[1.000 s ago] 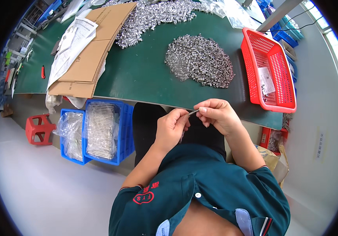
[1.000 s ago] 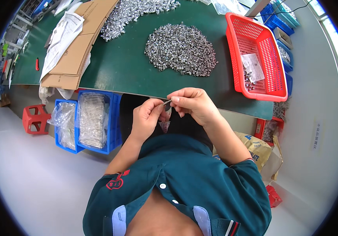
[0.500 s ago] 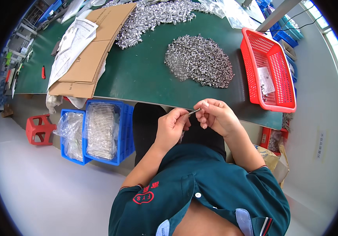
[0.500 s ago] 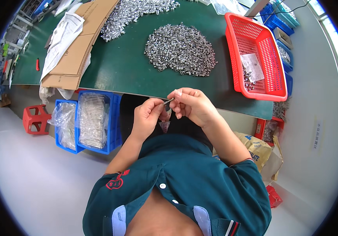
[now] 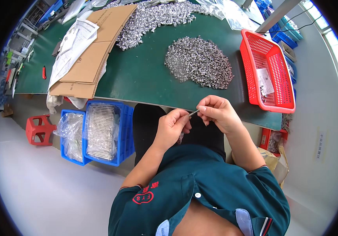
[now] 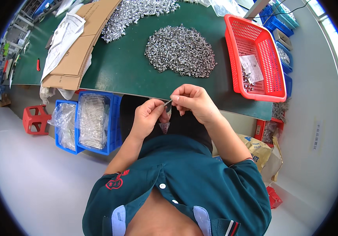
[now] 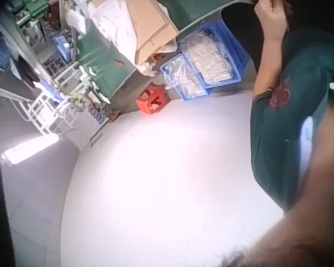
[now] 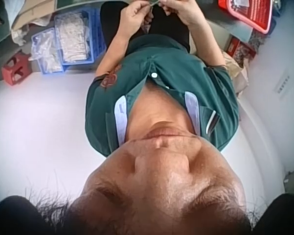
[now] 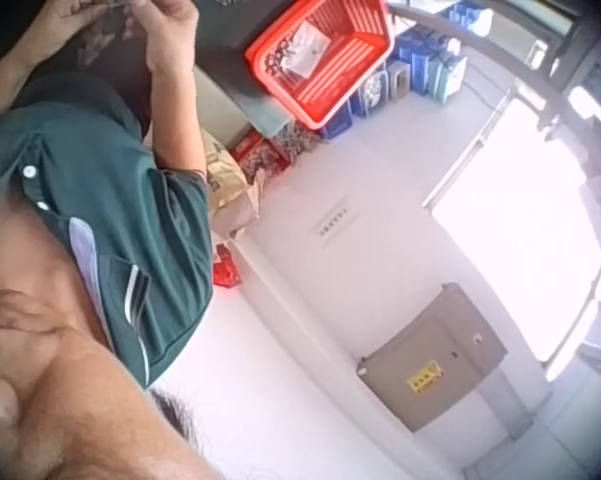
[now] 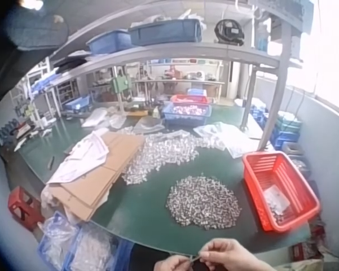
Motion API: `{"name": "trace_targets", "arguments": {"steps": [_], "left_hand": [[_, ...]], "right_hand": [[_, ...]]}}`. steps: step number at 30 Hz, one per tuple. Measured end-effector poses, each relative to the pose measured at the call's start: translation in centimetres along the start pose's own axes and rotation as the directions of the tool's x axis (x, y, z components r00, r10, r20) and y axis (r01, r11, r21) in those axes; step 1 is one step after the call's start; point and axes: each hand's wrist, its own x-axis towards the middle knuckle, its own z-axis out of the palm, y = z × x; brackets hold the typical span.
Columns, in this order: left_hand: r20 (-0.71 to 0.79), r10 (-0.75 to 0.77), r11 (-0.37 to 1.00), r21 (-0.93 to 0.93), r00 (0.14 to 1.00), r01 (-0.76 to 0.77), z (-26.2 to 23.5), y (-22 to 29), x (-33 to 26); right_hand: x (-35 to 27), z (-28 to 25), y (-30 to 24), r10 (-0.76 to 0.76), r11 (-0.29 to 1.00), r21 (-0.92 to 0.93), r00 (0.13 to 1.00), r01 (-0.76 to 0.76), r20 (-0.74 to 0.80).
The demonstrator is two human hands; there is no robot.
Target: Inspecting and sorting small metal pins on a workbench in a manufacturing setting.
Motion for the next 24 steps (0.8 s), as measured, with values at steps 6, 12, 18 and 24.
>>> {"name": "trace_targets", "arguments": {"steps": [6, 12, 18, 24], "left_hand": [[0.028, 0.086, 0.995, 0.051, 0.996, -0.088, 0.4, 0.1, -0.3], [0.007, 0.08, 0.997, 0.003, 0.997, -0.08, 0.5, 0.8, -0.2], [0.05, 0.012, 0.998, -0.062, 0.999, -0.009, 0.2, 0.1, 0.6], [0.155, -0.036, 0.973, -0.221, 0.987, 0.071, 0.5, -0.1, 0.3]], "right_hand": [[0.5, -1.2, 0.5, 0.157, 0.904, 0.345, 0.947, -0.252, 0.28], [-0.7, 0.7, -0.1, 0.015, 0.996, 0.092, 1.0, -0.017, 0.027], [-0.3, 0.9, 0.8, -0.207, 0.954, -0.236, 0.975, 0.184, -0.077], [-0.6, 0.6, 1.2, -0.145, 0.912, -0.398, 0.987, 0.103, -0.075]]}}
